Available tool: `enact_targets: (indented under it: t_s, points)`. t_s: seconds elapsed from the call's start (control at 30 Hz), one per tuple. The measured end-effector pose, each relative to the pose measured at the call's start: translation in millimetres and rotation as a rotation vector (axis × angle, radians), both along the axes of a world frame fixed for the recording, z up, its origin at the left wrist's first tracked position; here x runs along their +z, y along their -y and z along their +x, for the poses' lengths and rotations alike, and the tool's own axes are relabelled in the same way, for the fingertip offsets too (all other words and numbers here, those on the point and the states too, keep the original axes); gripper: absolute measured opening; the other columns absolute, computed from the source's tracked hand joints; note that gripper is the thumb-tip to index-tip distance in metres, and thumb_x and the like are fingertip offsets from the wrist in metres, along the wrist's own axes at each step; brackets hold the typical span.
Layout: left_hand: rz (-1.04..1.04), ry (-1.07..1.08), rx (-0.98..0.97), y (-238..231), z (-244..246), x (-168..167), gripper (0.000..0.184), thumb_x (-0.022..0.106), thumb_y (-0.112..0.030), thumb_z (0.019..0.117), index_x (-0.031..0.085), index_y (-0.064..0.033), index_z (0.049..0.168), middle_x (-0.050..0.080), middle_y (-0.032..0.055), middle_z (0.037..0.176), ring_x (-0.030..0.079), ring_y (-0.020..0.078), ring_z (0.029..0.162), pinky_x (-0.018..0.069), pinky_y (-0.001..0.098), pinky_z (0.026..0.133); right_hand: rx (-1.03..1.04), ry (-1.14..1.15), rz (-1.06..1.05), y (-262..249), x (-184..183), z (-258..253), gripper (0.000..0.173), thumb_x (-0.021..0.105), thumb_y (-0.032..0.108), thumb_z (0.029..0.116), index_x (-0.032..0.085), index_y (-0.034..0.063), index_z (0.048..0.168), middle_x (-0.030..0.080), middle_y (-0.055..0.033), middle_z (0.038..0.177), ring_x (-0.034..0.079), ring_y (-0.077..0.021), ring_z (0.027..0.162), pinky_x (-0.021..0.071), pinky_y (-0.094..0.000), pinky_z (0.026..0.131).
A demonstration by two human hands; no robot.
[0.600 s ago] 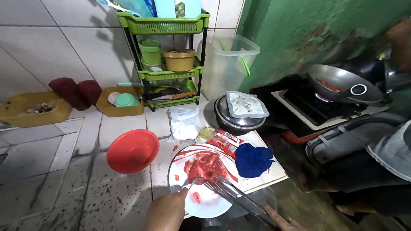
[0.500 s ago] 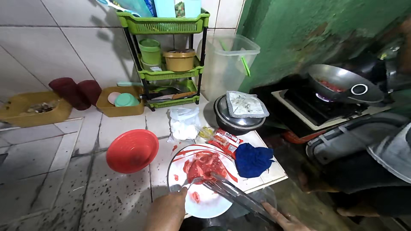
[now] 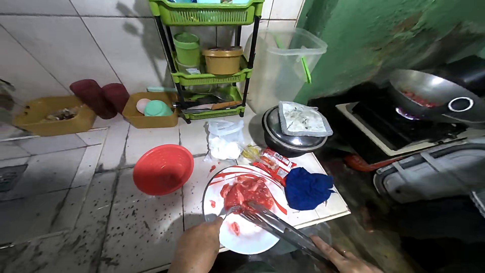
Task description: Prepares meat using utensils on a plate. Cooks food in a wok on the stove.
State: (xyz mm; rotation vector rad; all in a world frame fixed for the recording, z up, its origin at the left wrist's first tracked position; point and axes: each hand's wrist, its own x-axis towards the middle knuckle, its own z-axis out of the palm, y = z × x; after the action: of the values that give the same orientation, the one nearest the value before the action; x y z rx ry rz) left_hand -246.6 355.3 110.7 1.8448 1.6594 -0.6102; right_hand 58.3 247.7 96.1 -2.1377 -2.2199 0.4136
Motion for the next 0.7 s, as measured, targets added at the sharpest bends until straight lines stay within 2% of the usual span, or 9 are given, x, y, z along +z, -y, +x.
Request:
enact_targets:
  t_s: [0.33,0.47,0.57,0.7]
  points:
    - [-0.016,-0.004,-0.003,-4,-2,-1,0.042,0.035,-0.015,0.1100,0.050,-0.0212,0.149,0.070,0.0192,0.116,0.069,0.0396,0.109,0.0552,0.0559,0.089,0.010,0.038,0.009,-9,-11,-7,0.047,0.066,0.020,0.0962,0.064,0.0193,0.143,0.073,-0.0247,0.109,0.073,-0.0462,0.087,0.0587,-0.0606,0.069]
    - [-0.008,0.016,0.007,-5,-4,0,0.042,0.035,-0.016,0.1102,0.050,-0.0211,0.149,0.070,0.0197,0.117,0.068,0.0402,0.110,0.0546,0.0564,0.089,-0.026,-0.025,-0.031,-8,-14,-11,0.042,0.059,0.021,0.1013,0.063,0.0148,0.143,0.074,-0.0253,0.107,0.073,-0.0472,0.088,0.0585,-0.0629,0.071]
    - [0.027,0.035,0.017,-3,-4,-1,0.043,0.036,-0.015,0.1097,0.051,-0.0201,0.149,0.069,0.0199,0.118,0.068,0.0405,0.110,0.0547,0.0570,0.089,-0.119,-0.094,-0.200,-11,-6,-15,0.045,0.054,0.024,0.1048,0.057,0.0162,0.149,0.071,-0.0254,0.118,0.071,-0.0467,0.099,0.0558,-0.0645,0.082]
    - [0.017,0.033,0.019,-3,-4,-2,0.043,0.035,-0.014,0.1099,0.051,-0.0197,0.149,0.070,0.0193,0.117,0.068,0.0400,0.109,0.0550,0.0563,0.088,-0.120,-0.178,-0.131,-6,-25,-5,0.044,0.059,0.023,0.1021,0.061,0.0142,0.145,0.072,-0.0252,0.115,0.072,-0.0464,0.096,0.0559,-0.0667,0.079]
